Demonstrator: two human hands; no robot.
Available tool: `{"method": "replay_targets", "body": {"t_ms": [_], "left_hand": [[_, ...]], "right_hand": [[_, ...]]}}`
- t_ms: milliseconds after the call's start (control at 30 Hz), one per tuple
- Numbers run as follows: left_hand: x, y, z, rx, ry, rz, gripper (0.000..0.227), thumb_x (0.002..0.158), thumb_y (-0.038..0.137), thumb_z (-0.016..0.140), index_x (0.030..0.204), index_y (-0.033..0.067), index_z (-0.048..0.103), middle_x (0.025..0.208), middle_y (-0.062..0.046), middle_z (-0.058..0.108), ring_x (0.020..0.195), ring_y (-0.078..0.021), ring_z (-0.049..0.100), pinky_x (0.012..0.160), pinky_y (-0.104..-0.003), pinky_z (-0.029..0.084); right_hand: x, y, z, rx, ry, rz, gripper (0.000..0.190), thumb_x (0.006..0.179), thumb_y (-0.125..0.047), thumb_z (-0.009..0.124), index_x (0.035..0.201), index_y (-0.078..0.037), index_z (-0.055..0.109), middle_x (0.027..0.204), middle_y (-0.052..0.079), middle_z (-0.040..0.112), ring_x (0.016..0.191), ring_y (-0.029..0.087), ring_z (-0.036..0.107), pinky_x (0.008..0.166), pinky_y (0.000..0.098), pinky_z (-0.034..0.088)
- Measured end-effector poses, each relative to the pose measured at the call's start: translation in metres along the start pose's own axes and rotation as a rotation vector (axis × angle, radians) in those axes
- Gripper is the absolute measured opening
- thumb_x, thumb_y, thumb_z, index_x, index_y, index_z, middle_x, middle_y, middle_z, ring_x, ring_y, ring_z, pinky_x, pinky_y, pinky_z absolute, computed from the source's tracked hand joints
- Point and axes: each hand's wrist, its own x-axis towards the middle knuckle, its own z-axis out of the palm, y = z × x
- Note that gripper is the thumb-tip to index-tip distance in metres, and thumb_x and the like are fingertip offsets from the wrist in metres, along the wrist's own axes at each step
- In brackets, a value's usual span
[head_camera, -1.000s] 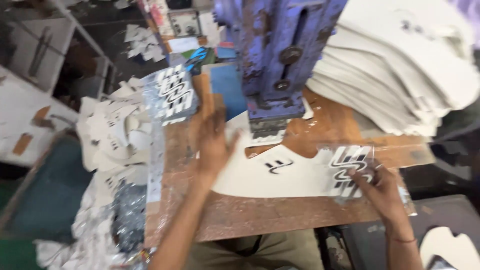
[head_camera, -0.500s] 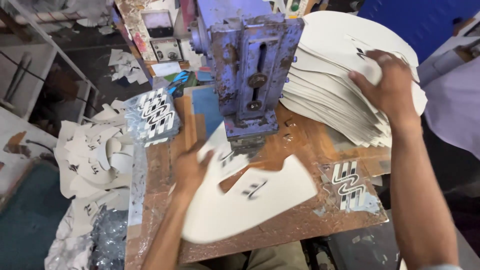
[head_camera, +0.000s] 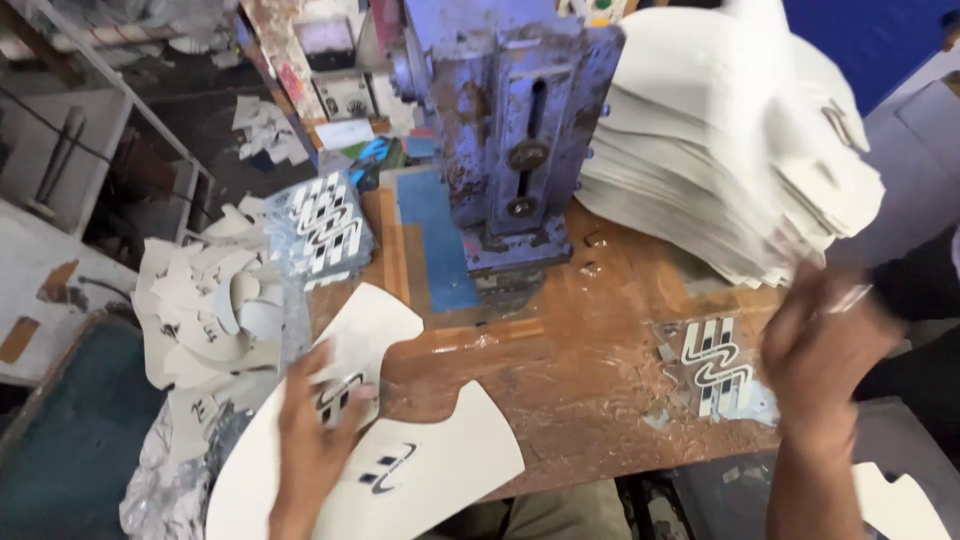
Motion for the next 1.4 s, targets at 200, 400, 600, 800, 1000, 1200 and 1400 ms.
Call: {"method": "replay_targets", "body": {"t_ms": [200, 400, 600, 800, 1000, 1200, 1400], "left_hand": [[0.031, 0.036, 0.027, -0.716, -0.547, -0.09, 0.085, 0.095, 0.056, 0.058, 0.161, 0.0102, 0.031, 0.152, -0.019, 0.051, 0.136, -0.0309, 0.057, 0.105, -0.042, 0.051], [0.039, 0.064, 0.045, -0.087, -1.01, -0.168, 0.096, 0.072, 0.072, 0.062, 0.156, 0.0276, 0.048, 0.145, -0.012, 0.055, 0.122, -0.0312, 0.068, 0.1, -0.044, 0.056], [0.011, 0.078, 0.076, 0.358, -0.763, 0.118, 0.124, 0.056, 0.079, 0.08, 0.155, 0.0149, 0.041, 0.153, -0.018, 0.043, 0.134, -0.0409, 0.039, 0.099, -0.064, 0.035], [0.024, 0.069, 0.101, 0.324, -0.412, 0.236, 0.113, 0.055, 0.077, 0.082, 0.141, 0.0106, 0.053, 0.12, -0.018, 0.051, 0.118, -0.0401, 0.042, 0.095, -0.058, 0.032], [0.093, 0.048, 0.125, 0.408, -0.402, 0.118, 0.113, 0.053, 0.074, 0.086, 0.133, 0.0, 0.055, 0.127, -0.025, 0.05, 0.122, -0.0418, 0.043, 0.09, -0.056, 0.036], [0.088, 0.044, 0.141, 0.369, -0.454, 0.072, 0.114, 0.055, 0.072, 0.086, 0.129, -0.0077, 0.053, 0.127, -0.024, 0.053, 0.122, -0.04, 0.047, 0.092, -0.056, 0.038], [0.081, 0.055, 0.139, 0.39, -0.549, -0.027, 0.117, 0.062, 0.074, 0.08, 0.141, -0.0061, 0.049, 0.134, -0.027, 0.05, 0.131, -0.0403, 0.04, 0.104, -0.059, 0.032]], "right_hand": [[-0.143, -0.093, -0.016, 0.546, -0.753, -0.192, 0.038, 0.073, 0.002, 0.069, 0.106, -0.017, 0.076, 0.119, 0.01, 0.076, 0.111, 0.028, 0.07, 0.091, 0.037, 0.057], [-0.163, -0.118, -0.033, 0.748, -0.873, -0.217, 0.024, 0.081, -0.009, 0.076, 0.105, -0.007, 0.074, 0.117, 0.008, 0.074, 0.117, 0.031, 0.069, 0.096, 0.0404, 0.055], [-0.12, -0.075, 0.004, 0.268, -0.697, 0.065, 0.044, 0.09, -0.031, 0.072, 0.12, 0.0, 0.067, 0.143, 0.02, 0.061, 0.132, 0.04, 0.056, 0.109, 0.048, 0.046], [-0.106, -0.054, 0.097, 0.191, -0.751, -0.234, 0.083, 0.093, -0.057, 0.056, 0.144, 0.008, 0.048, 0.154, 0.028, 0.042, 0.147, 0.042, 0.035, 0.121, 0.0532, 0.025], [-0.042, -0.062, 0.155, 0.183, -0.786, -0.341, 0.075, 0.1, -0.056, 0.053, 0.142, 0.007, 0.052, 0.151, 0.028, 0.046, 0.145, 0.04, 0.037, 0.12, 0.0498, 0.026], [-0.035, -0.049, 0.142, 0.322, -0.78, -0.237, 0.065, 0.102, -0.051, 0.055, 0.135, 0.004, 0.061, 0.148, 0.022, 0.055, 0.141, 0.036, 0.049, 0.118, 0.045, 0.037], [-0.033, -0.049, 0.126, 0.363, -0.74, -0.198, 0.056, 0.101, -0.044, 0.059, 0.131, 0.003, 0.066, 0.141, 0.019, 0.061, 0.129, 0.037, 0.056, 0.112, 0.0462, 0.04]]}}
